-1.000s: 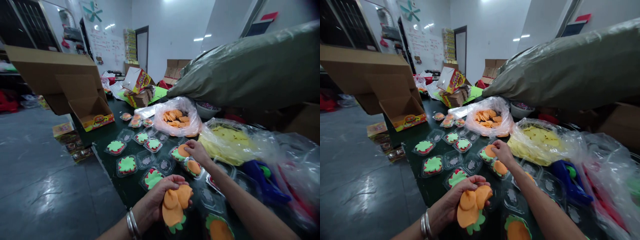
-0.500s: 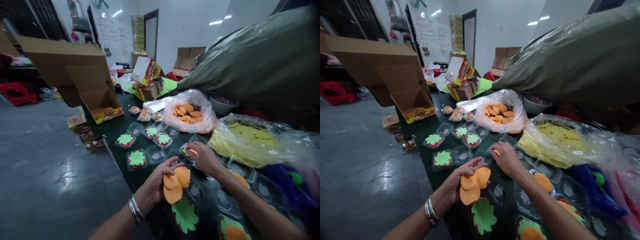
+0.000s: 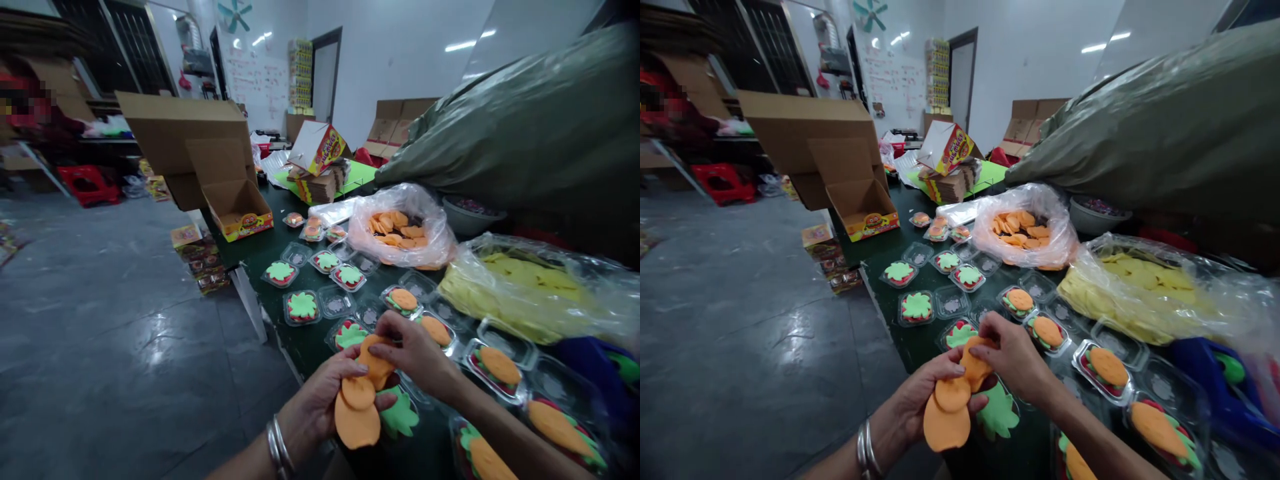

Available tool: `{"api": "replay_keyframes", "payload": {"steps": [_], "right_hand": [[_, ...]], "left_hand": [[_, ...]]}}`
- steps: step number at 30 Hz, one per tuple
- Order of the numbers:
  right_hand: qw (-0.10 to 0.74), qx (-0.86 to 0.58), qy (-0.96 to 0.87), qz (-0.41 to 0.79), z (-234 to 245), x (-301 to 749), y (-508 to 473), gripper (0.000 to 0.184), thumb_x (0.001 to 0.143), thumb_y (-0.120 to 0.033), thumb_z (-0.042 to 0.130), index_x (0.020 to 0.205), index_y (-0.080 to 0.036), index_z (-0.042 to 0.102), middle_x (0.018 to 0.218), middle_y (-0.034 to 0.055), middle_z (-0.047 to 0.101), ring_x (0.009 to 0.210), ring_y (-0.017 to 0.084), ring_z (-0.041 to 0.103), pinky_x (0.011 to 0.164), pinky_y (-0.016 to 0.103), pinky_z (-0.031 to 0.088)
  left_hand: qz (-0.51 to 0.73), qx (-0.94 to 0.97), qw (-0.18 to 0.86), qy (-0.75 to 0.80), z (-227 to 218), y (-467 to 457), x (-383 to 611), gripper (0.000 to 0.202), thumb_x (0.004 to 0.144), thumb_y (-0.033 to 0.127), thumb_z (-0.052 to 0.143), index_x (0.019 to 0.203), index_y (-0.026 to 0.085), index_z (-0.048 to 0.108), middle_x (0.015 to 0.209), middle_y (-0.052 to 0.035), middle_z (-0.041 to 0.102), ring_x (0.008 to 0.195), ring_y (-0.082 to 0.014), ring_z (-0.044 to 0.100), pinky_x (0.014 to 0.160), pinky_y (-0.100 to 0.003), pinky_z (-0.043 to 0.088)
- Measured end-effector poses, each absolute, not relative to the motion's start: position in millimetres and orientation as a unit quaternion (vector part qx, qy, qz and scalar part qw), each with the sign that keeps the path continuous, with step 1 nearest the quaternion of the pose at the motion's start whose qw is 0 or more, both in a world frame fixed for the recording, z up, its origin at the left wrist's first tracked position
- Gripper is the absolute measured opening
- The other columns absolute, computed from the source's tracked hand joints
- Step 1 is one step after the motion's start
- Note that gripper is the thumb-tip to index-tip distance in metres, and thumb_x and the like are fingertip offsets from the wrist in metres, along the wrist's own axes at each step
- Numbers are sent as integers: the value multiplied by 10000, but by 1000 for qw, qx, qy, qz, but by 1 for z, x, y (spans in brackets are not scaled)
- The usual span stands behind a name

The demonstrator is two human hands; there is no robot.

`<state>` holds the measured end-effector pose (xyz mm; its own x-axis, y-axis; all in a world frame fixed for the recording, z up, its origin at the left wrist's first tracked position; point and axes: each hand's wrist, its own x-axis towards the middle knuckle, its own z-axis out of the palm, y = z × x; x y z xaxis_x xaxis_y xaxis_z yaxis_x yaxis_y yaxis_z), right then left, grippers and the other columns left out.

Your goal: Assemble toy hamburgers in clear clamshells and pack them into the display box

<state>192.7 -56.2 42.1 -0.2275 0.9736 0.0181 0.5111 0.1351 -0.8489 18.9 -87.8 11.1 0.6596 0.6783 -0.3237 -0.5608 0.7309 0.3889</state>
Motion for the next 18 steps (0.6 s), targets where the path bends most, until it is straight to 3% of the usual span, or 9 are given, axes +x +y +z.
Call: {"api": "replay_keyframes", "payload": {"steps": [3,6,9,14,18], "right_hand": [[355,-525,-619,463,44,192,-45,281,681,-420,678,698,-225,477,603,-49,501,542,126,461,490,255,359],[391,-536,-581,471,40,192,-36,342,641,-471,710,687,-227,474,594,-47,508,538,128,470,490,258,370],[410,-541,-583,446,31,190,-29,319,627,-436,722,708,-221,500,639,-35,548,595,145,527,548,274,424],[337,-522,-612,489,14,181,-24,240,699,-376,653,825,-203,544,720,-7,632,673,170,602,594,284,468],[265,-556,-714,331,4,174,-24,99,761,-297,575,774,-210,530,703,8,629,680,186,590,619,307,465]], "left_hand": [[374,100,889,244,6,-97,15,363,718,106,657,1045,165,510,833,-77,657,671,-148,648,572,-209,487],[398,75,873,271,2,-102,4,288,730,154,702,949,168,516,761,-52,635,567,-108,605,486,-166,431],[419,69,855,296,-3,-106,-11,282,723,145,701,937,166,519,806,-55,638,609,-120,622,454,-160,425],[402,111,850,323,-12,-109,-28,329,730,111,646,1035,144,527,937,-102,648,755,-191,672,493,-211,509],[401,109,840,350,-15,-107,-32,255,773,136,628,1009,146,532,989,-111,639,853,-221,674,544,-241,549]]}}
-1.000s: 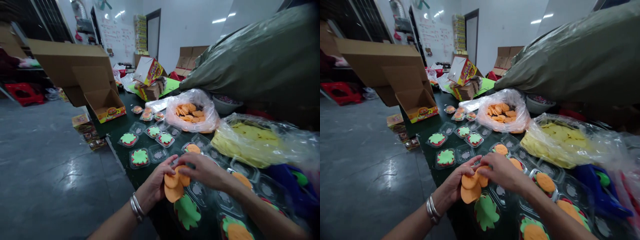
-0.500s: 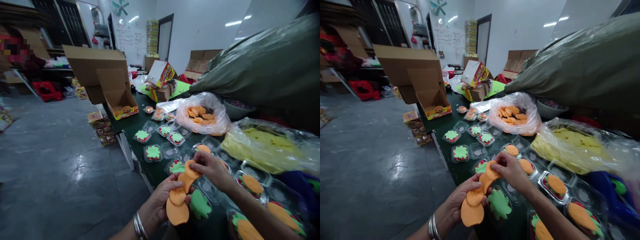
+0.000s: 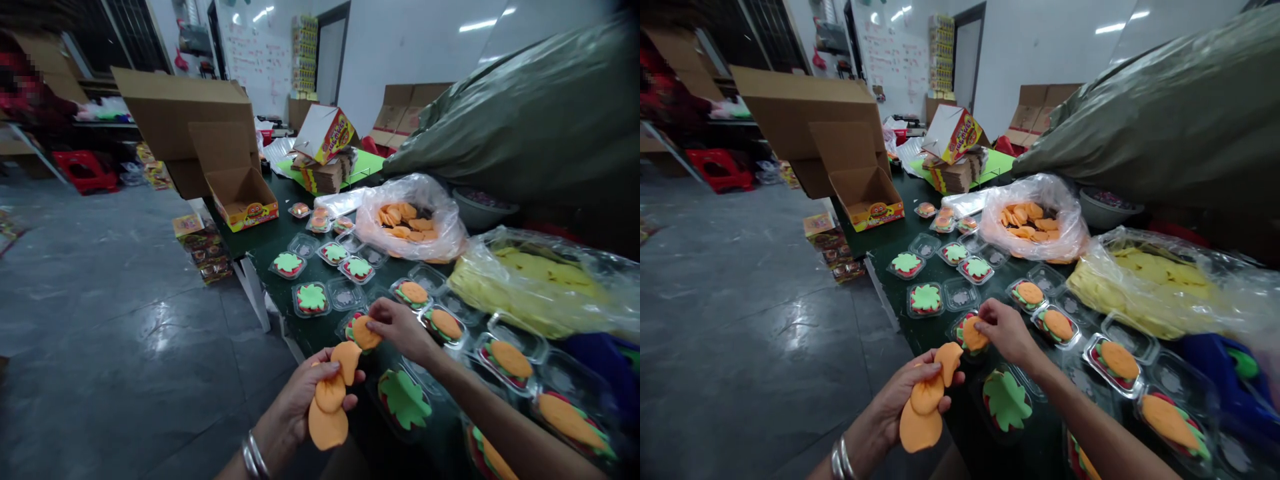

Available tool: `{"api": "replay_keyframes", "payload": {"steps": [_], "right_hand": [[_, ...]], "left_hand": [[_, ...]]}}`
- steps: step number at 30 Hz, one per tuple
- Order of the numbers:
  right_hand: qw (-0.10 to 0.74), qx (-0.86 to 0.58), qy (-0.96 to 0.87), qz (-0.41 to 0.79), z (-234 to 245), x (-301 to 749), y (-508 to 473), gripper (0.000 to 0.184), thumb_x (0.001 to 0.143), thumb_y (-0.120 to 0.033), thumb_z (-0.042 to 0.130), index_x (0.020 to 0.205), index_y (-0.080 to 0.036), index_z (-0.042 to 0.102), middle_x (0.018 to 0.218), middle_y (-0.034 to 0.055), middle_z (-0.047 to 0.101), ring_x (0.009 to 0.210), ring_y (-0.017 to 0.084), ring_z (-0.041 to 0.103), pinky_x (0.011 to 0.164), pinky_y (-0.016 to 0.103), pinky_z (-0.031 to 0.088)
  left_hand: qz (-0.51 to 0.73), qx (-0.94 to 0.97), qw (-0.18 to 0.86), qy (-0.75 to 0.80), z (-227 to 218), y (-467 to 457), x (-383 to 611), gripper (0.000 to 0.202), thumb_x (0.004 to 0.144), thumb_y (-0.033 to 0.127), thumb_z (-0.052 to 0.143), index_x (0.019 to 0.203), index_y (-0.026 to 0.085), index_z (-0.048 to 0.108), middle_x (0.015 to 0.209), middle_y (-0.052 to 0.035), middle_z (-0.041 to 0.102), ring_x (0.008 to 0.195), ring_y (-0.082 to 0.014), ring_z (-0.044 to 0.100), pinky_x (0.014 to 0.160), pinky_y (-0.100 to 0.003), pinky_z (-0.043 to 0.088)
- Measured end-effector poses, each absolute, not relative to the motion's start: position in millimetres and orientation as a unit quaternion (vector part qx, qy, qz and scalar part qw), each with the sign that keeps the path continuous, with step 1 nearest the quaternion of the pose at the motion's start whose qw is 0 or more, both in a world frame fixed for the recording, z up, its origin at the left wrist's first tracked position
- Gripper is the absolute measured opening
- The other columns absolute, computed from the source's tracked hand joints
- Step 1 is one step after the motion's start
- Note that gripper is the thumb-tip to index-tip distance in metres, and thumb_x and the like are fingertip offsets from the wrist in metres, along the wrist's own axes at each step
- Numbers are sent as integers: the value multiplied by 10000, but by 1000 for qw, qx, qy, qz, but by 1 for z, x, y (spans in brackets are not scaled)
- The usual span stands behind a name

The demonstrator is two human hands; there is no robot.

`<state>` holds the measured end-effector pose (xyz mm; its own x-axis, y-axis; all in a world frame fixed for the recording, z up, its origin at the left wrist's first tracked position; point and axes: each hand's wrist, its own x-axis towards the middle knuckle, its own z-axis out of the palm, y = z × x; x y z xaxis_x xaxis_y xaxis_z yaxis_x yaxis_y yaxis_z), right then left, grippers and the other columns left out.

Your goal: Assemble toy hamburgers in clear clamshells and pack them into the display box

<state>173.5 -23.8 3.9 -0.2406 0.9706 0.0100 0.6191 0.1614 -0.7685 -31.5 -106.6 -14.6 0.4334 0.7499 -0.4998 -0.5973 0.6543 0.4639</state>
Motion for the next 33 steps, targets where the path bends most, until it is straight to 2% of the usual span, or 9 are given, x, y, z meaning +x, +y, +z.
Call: {"api": "replay_keyframes", "payload": {"steps": [5,9,11,15,21,25,28,31,33], "right_hand": [[257,-555,-768,192,10,165,-40,144,840,-282,514,797,-209,631,911,87,626,915,252,537,818,390,409],[154,-527,-786,282,33,158,-68,89,830,-288,570,803,-217,615,769,11,632,702,171,553,616,277,385],[153,-533,-780,291,44,163,-81,49,791,-225,591,752,-211,565,709,-14,611,643,148,533,567,251,358],[232,-572,-772,150,49,190,-103,78,802,-172,536,748,-204,489,704,-10,564,618,137,512,572,245,376],[137,-505,-852,-24,9,201,-136,119,866,-124,499,786,-183,565,812,71,591,738,215,564,627,307,432],[118,-496,-859,50,7,193,-147,94,861,-288,615,832,-199,605,827,74,649,761,260,601,698,399,471],[178,-515,-827,138,24,179,-141,114,861,-311,596,921,-215,615,940,95,681,866,297,619,787,472,465],[283,-509,-727,363,34,153,-124,217,857,-334,574,1041,-219,562,1020,85,668,904,246,631,803,406,493],[334,-473,-642,502,32,136,-110,216,823,-332,594,995,-211,545,950,51,656,848,201,634,760,336,510]], "left_hand": [[378,136,840,365,-11,-104,-30,319,758,78,577,1073,127,577,1004,-99,617,780,-170,629,601,-312,590],[362,160,846,358,-5,-105,-23,332,744,65,585,1069,131,602,1048,-104,615,803,-177,622,626,-324,591],[357,158,853,346,0,-107,-20,346,748,68,598,1087,135,588,1102,-123,617,873,-210,639,634,-321,588],[347,125,862,348,5,-113,-15,379,756,58,608,1120,133,534,1159,-155,621,987,-275,651,641,-335,588],[404,87,848,332,5,-110,-8,317,775,45,571,1083,117,546,1061,-145,670,903,-248,688,669,-330,576],[455,70,835,301,6,-99,-6,309,771,46,565,1070,123,554,1034,-135,685,901,-228,691,716,-326,567],[493,58,816,295,10,-93,0,318,749,35,563,1053,130,548,1027,-123,692,905,-211,694,806,-343,553],[561,59,778,277,15,-89,6,303,733,44,559,1021,138,544,1016,-120,700,949,-224,689,889,-368,528],[613,75,743,260,16,-86,4,297,732,59,569,1016,144,548,1017,-118,703,993,-239,678,925,-381,514]]}}
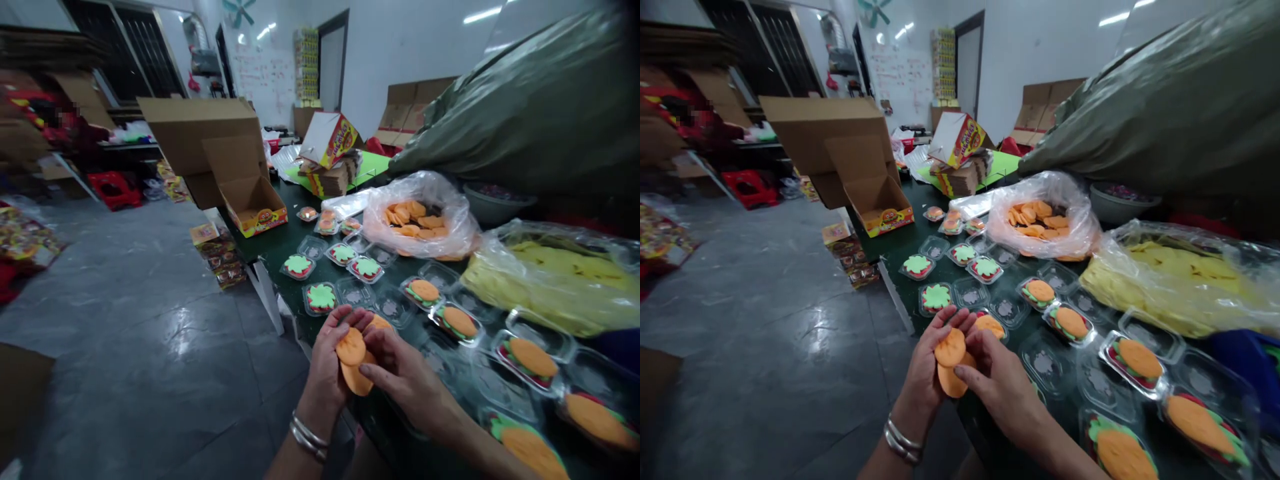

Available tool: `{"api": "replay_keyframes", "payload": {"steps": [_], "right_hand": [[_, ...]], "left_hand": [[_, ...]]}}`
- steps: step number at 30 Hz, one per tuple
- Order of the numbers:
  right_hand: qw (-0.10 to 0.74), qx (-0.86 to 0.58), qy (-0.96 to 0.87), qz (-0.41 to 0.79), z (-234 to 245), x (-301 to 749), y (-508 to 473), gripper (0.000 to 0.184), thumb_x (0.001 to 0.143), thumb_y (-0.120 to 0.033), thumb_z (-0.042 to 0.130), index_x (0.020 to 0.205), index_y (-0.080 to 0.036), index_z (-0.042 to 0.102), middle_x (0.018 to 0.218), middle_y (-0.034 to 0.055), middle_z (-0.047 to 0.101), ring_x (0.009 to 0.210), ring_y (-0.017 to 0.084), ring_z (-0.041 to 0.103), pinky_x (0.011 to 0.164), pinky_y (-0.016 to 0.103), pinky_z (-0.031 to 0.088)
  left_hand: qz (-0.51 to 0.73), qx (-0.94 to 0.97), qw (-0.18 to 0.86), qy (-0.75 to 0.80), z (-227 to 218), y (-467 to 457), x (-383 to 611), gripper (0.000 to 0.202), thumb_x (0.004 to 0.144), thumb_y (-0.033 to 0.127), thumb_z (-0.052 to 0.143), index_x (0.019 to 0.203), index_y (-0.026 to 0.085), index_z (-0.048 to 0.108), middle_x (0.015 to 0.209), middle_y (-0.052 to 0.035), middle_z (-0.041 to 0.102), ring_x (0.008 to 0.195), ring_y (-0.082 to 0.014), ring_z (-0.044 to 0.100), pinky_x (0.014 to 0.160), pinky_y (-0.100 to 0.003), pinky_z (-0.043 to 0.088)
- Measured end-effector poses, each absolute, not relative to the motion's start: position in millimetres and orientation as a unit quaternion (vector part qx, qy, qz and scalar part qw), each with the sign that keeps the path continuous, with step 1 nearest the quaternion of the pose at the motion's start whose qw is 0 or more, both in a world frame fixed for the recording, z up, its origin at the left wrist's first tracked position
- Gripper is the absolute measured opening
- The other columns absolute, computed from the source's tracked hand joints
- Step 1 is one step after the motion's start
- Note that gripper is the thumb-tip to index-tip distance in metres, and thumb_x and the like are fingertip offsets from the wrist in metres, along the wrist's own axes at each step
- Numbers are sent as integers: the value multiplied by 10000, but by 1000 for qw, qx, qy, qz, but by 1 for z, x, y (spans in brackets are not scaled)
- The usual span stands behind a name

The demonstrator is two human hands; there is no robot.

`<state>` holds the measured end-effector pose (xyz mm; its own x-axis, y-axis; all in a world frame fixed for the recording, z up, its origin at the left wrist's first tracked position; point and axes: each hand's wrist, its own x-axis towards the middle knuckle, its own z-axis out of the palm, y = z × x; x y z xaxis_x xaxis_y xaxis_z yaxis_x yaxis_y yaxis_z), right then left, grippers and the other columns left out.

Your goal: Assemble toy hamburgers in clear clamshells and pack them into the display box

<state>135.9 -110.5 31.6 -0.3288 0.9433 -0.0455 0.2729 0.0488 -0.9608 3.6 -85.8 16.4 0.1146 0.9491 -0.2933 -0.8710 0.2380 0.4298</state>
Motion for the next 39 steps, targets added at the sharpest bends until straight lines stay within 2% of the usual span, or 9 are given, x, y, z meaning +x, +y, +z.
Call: {"api": "replay_keyframes", "payload": {"steps": [3,11,17,21,23,27,33,36,39], "right_hand": [[344,-442,-599,572,23,124,-88,200,756,-330,629,890,-189,580,837,21,631,782,178,607,714,297,492],[357,-478,-664,452,14,98,8,232,693,-352,621,851,-182,609,789,32,665,746,195,618,706,325,481],[357,-468,-665,460,7,80,39,249,681,-377,648,833,-193,577,741,20,649,703,186,622,663,312,503],[364,-470,-769,233,3,78,37,78,817,-271,560,837,-199,583,792,37,622,722,178,577,697,309,480],[308,-421,-845,118,-1,74,31,114,871,-191,496,828,-194,602,846,65,626,798,194,562,740,315,462],[202,-361,-909,54,-1,66,15,186,921,-181,475,841,-194,643,900,81,656,872,221,549,788,342,435],[228,-408,-830,306,21,36,-7,139,846,-221,570,974,-209,625,904,48,658,802,198,573,738,325,446],[249,-426,-763,417,22,22,-10,179,751,-159,591,926,-198,603,797,7,630,700,163,555,643,276,433],[303,-428,-735,431,20,22,2,85,796,-262,548,834,-195,581,716,-7,586,653,151,525,597,260,415]], "left_hand": [[665,83,691,271,14,-78,-16,304,748,64,578,1037,156,554,1014,-109,705,993,-243,677,906,-384,528],[689,-4,629,361,-8,-71,-76,260,825,29,511,1057,136,553,997,-128,698,869,-211,706,746,-344,595],[684,-17,636,358,-17,-72,-101,245,828,9,504,1037,124,561,942,-113,701,815,-200,708,695,-321,597],[684,-15,636,357,-22,-66,-108,223,818,8,517,1002,122,572,915,-101,703,791,-190,705,686,-310,592],[687,-9,638,347,-24,-62,-107,228,813,13,528,1007,122,577,926,-101,705,812,-192,705,712,-305,588],[674,-7,689,268,-22,-51,-107,282,875,158,519,1150,115,556,1127,-154,666,1012,-260,667,863,-380,553],[651,34,735,186,-7,-40,-101,530,894,487,507,1308,157,484,1340,-168,543,1110,-283,613,915,-380,513],[655,52,716,236,-6,-42,-94,498,852,410,604,1285,186,501,1275,-133,593,1058,-245,634,899,-333,511],[646,124,683,318,-11,-40,-97,430,759,256,712,1154,174,564,1098,-98,659,934,-196,658,783,-265,525]]}}
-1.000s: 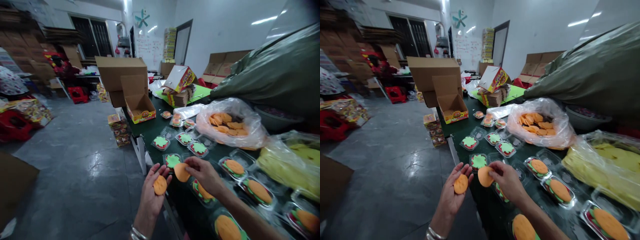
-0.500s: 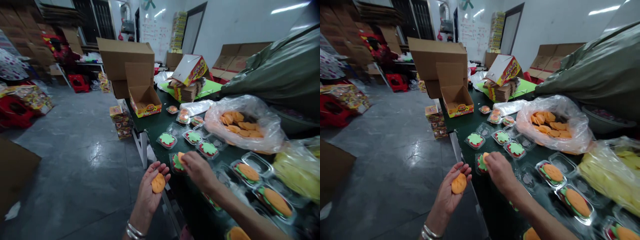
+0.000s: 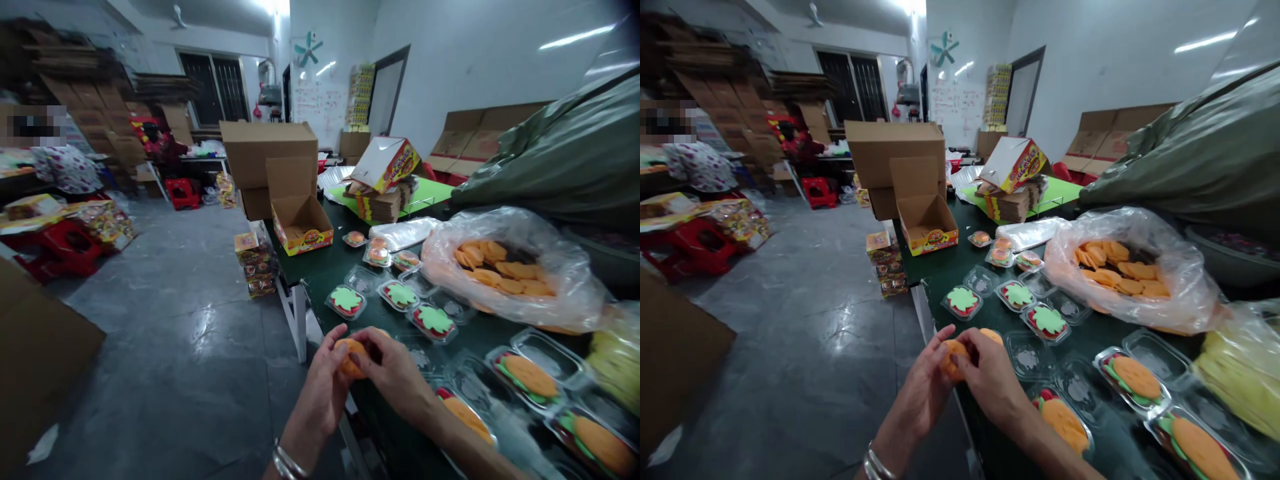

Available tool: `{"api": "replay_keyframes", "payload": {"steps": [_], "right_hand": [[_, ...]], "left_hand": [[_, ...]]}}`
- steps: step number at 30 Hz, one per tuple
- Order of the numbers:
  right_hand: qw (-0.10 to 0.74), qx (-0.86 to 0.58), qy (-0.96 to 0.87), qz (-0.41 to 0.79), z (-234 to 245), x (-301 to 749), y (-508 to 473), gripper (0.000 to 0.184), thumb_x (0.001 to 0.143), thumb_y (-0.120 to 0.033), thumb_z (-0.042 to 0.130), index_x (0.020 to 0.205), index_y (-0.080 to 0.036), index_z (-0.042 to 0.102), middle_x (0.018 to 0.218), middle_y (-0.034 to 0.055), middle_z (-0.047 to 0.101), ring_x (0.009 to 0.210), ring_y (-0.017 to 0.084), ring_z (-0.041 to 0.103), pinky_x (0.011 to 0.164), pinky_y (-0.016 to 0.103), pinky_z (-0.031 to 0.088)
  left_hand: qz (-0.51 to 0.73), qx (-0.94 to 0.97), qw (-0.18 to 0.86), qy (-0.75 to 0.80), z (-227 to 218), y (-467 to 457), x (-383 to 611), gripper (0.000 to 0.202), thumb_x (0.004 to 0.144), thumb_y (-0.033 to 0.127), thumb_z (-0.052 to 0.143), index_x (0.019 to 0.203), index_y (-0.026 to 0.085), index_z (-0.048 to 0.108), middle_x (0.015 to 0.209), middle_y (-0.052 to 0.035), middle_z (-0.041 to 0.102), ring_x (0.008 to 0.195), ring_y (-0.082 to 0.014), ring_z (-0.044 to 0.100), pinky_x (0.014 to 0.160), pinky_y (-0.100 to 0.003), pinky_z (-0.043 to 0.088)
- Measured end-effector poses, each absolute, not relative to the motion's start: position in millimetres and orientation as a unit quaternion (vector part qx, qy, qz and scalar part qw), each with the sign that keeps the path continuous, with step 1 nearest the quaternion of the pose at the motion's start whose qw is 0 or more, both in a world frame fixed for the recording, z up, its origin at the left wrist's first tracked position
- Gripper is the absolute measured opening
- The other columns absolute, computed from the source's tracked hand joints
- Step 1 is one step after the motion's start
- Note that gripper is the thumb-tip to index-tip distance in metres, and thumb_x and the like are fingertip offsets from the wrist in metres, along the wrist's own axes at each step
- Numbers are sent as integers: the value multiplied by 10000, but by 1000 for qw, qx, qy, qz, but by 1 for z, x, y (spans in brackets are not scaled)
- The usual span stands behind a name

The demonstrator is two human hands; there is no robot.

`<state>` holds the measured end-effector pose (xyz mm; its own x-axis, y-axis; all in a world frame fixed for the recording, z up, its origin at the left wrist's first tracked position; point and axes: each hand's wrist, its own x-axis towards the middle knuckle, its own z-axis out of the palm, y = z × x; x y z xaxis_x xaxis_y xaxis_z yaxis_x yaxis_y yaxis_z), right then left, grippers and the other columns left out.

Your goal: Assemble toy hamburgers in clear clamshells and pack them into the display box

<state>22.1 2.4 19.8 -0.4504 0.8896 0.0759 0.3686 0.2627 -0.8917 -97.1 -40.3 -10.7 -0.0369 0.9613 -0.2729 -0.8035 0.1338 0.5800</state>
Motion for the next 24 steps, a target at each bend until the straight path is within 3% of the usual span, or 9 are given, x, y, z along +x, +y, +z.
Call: {"api": "replay_keyframes", "payload": {"steps": [4,7,9,13,17,19,24], "right_hand": [[321,-456,-737,382,19,23,42,152,845,-323,490,817,-191,560,706,-6,600,641,144,553,590,250,431],[307,-498,-752,304,15,13,81,77,817,-233,505,860,-189,552,719,-2,627,666,151,585,622,258,425],[290,-526,-753,268,12,5,103,51,778,-178,545,828,-187,552,706,7,622,672,168,582,623,272,395],[229,-547,-777,212,4,0,121,106,757,-116,580,684,-188,550,669,29,601,694,193,577,616,285,328],[193,-538,-800,179,-1,7,115,40,847,-182,546,835,-187,584,754,43,629,756,196,589,643,287,332],[181,-527,-812,174,-1,6,112,82,860,-215,564,930,-174,577,833,57,644,809,200,595,681,292,361],[161,-498,-832,184,23,-1,103,188,874,-276,616,995,-133,600,963,65,639,870,196,613,760,356,489]], "left_hand": [[642,283,559,442,-6,0,-121,283,715,189,690,975,167,580,848,-33,662,688,-137,620,596,-218,481],[581,459,399,542,2,56,-141,243,726,145,623,965,184,597,755,-13,663,672,-146,602,667,-251,479],[539,512,351,570,4,89,-149,176,674,87,630,818,188,644,680,0,643,662,-157,581,740,-281,473],[530,527,333,575,-6,116,-154,177,616,37,647,570,207,649,643,-16,634,780,-203,585,945,-333,410],[564,495,338,569,-22,107,-157,179,709,100,630,777,233,728,915,-53,705,952,-221,593,1025,-347,365],[580,469,350,566,-29,99,-161,202,715,111,643,845,235,734,947,-56,709,960,-227,596,1033,-363,368],[629,406,406,524,-21,88,-157,214,650,34,707,685,245,705,837,-28,697,1026,-224,570,1077,-349,341]]}}
